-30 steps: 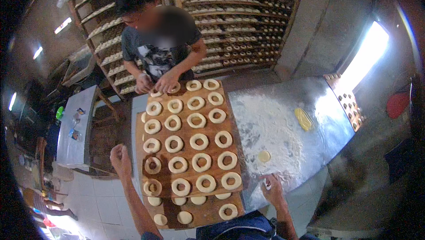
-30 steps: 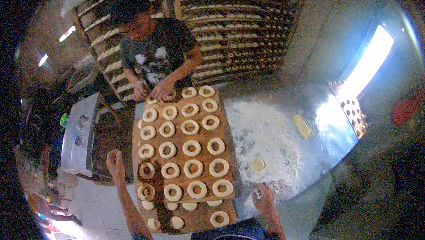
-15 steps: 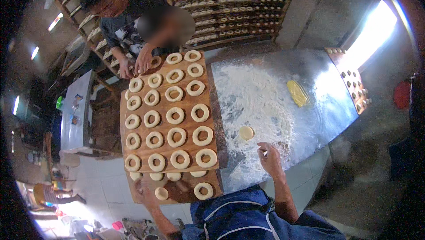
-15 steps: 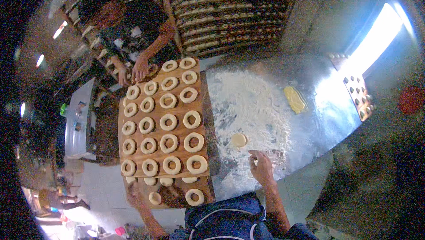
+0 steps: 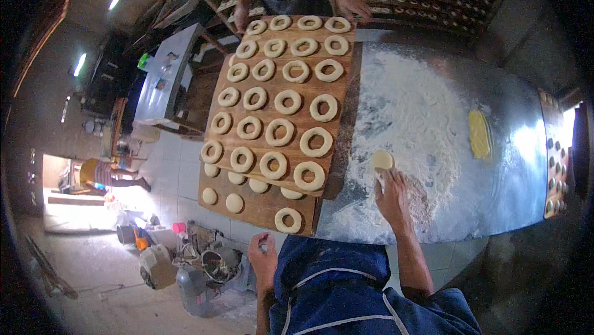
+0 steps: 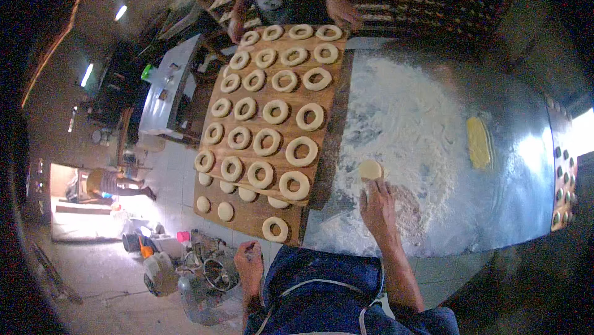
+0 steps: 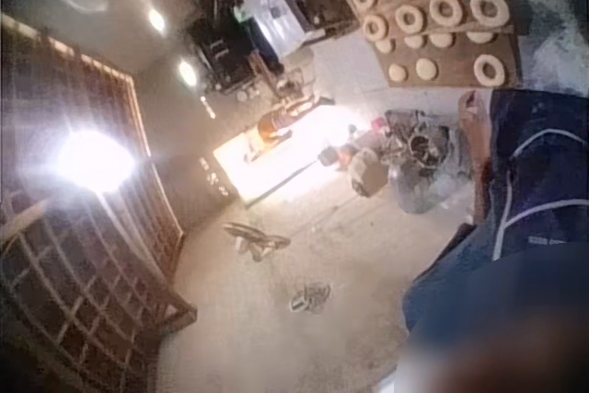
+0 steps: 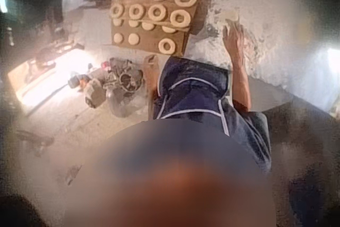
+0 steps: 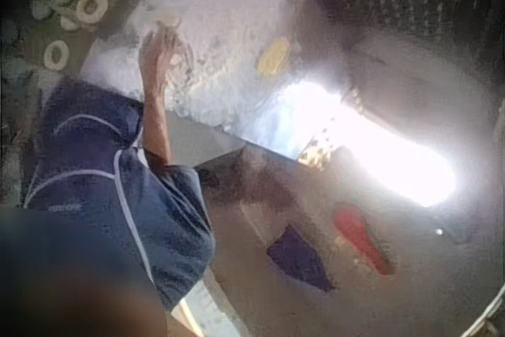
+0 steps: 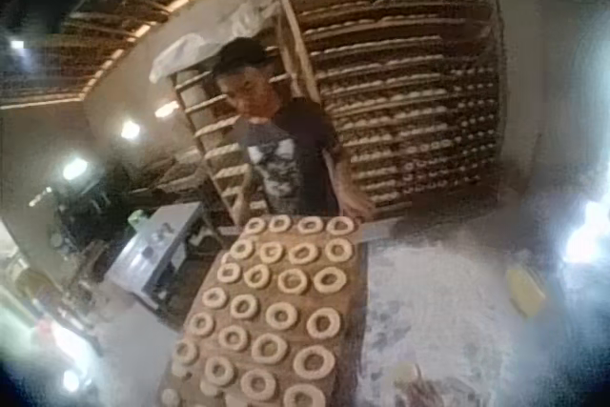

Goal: The person shapes small dough pieces into rings by hand and places them on a wooden board. A coworker also shapes dough and arranges the finished rings on racks in the background.

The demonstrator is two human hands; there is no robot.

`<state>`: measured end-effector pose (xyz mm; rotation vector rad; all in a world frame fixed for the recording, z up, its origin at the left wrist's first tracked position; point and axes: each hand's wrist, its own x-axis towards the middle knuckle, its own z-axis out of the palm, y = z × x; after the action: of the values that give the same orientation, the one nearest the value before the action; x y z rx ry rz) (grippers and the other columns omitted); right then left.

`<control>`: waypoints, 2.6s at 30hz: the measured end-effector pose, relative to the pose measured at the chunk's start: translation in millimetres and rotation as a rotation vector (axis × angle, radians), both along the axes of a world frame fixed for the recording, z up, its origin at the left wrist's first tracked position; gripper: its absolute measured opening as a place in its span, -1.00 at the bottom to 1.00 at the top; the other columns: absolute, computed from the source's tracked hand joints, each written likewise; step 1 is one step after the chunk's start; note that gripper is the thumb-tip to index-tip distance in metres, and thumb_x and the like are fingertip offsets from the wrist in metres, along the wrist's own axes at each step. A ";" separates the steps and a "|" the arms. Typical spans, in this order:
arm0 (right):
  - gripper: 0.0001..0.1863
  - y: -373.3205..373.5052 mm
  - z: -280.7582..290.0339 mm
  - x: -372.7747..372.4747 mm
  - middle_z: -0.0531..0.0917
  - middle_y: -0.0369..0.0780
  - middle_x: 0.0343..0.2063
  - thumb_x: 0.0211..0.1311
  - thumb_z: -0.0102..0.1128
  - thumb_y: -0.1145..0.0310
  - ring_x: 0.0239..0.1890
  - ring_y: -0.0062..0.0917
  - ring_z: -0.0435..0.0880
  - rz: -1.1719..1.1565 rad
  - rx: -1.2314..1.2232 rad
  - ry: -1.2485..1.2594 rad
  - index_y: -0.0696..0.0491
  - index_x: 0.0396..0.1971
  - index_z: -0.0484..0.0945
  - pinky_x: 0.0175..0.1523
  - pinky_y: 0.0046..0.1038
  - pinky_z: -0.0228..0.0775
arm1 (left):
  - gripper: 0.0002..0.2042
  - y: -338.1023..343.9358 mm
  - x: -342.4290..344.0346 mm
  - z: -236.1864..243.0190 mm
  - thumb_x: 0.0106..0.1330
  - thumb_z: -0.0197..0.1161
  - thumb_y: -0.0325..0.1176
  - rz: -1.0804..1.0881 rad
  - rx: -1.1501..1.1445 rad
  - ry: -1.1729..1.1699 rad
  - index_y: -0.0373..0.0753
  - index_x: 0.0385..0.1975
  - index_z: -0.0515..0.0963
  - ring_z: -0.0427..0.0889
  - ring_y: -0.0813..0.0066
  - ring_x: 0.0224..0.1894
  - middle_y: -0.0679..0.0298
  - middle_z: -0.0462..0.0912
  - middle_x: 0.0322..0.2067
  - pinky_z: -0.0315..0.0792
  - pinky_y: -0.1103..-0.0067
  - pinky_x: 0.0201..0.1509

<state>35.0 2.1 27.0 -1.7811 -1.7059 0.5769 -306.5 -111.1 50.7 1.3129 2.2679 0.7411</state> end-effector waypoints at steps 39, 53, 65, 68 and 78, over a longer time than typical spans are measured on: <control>-0.58 -3.5 19.2 -157.0 0.70 -0.08 -0.17 0.00 0.41 0.44 -0.01 -0.32 0.68 0.071 -0.075 0.316 0.04 -0.05 0.62 0.04 -0.34 0.48 | -0.75 158.2 -34.9 27.0 0.19 0.40 -0.31 -0.709 0.095 -0.262 -0.28 -0.21 0.59 0.65 0.02 -0.22 0.02 0.64 -0.31 0.51 0.30 -0.13; -0.76 8.1 -23.2 130.9 0.65 -0.10 -0.44 -0.14 0.44 0.24 -0.30 -0.25 0.65 -0.325 -0.066 -0.453 0.07 -0.53 0.63 -0.25 -0.25 0.44 | -0.66 137.4 248.9 -21.0 0.26 0.32 -0.33 -1.069 0.338 -0.387 -0.32 -0.01 0.55 0.68 0.17 -0.16 0.04 0.66 -0.16 0.56 0.38 -0.08; -0.43 -43.7 -7.0 115.1 0.66 -0.19 -0.34 0.04 0.34 0.68 -0.25 -0.55 0.69 -0.306 -0.119 0.741 0.09 0.03 0.27 -0.19 -0.48 0.57 | -0.78 127.7 304.8 -25.4 0.33 0.28 -0.45 -0.843 0.003 -0.711 -0.43 -0.10 0.59 0.67 0.48 -0.19 0.13 0.70 -0.26 0.55 0.52 -0.07; -0.38 -45.8 9.6 110.0 0.67 -0.13 -0.28 0.00 0.38 0.64 -0.18 -0.51 0.68 -0.333 -0.036 0.687 0.08 0.05 0.27 -0.08 -0.42 0.55 | -0.83 126.4 306.1 -8.3 0.39 0.20 -0.47 -0.887 -0.029 -0.660 -0.42 -0.14 0.60 0.66 0.50 -0.20 0.17 0.69 -0.26 0.55 0.56 -0.09; -0.58 -41.9 3.8 138.8 0.64 -0.16 -0.17 0.27 0.14 0.29 -0.13 -0.49 0.65 -0.072 -0.207 1.436 0.05 0.11 0.42 -0.06 -0.49 0.48 | -0.54 143.3 305.7 4.9 0.36 0.21 -0.51 -1.205 -0.191 -0.853 -0.24 0.20 0.20 0.66 0.34 -0.09 0.05 0.63 -0.05 0.57 0.49 0.01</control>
<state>173.9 -39.8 30.8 -0.9508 -0.5615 1.5220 -0.8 32.2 55.6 1.5235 0.6412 0.4407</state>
